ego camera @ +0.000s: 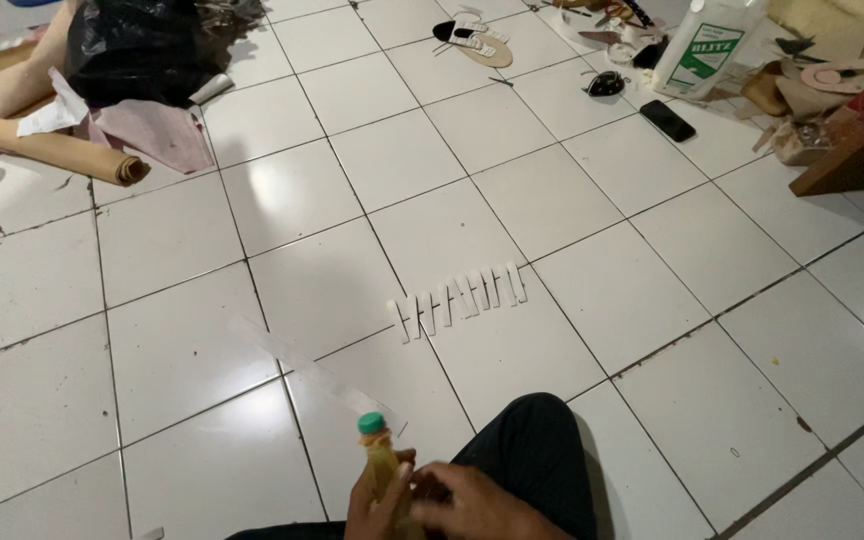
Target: The person sits on a tiled floor and squeezes glue from a plastic bottle onto small white foam strips. They then place pink foam pieces one at a time onto a long white foam strip, aligning them in a row.
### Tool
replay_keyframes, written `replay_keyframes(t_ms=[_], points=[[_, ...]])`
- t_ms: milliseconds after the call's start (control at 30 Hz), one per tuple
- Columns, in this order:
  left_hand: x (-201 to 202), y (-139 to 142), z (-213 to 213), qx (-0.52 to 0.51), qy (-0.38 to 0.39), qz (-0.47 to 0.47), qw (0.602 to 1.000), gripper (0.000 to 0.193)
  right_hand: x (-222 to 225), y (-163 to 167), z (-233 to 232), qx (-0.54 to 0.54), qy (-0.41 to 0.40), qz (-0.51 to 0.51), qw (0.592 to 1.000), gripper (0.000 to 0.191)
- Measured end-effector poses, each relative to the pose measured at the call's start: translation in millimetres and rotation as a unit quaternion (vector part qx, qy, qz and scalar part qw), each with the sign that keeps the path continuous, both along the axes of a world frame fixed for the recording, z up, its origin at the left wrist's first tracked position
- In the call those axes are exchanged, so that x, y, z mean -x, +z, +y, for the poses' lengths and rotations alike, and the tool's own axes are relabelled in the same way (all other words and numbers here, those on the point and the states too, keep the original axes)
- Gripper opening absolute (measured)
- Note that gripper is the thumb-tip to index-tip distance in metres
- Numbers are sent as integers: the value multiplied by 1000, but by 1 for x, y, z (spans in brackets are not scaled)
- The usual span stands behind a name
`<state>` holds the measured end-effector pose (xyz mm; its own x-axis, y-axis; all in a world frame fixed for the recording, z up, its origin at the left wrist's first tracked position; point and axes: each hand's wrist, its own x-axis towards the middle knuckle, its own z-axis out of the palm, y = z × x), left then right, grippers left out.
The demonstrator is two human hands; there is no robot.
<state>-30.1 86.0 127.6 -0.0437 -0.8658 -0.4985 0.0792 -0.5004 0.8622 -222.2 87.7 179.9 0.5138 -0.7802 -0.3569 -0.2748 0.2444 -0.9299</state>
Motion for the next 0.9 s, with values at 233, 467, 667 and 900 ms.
replay_keyframes(t_ms=[233,467,667,900], points=[[18,17,10,203,-75,21,976,62,9,9,2,11,-115,-32,993,56],[-16,-4,26,77,2,8,997,11,179,-49,-44,155,-547,-51,821,67],[-27,-13,41,36,26,-25,999,10,276,-124,-5,155,-621,275,718,49],[8,0,33,-20,89,-15,996,26,277,-162,37,152,-616,402,660,47]])
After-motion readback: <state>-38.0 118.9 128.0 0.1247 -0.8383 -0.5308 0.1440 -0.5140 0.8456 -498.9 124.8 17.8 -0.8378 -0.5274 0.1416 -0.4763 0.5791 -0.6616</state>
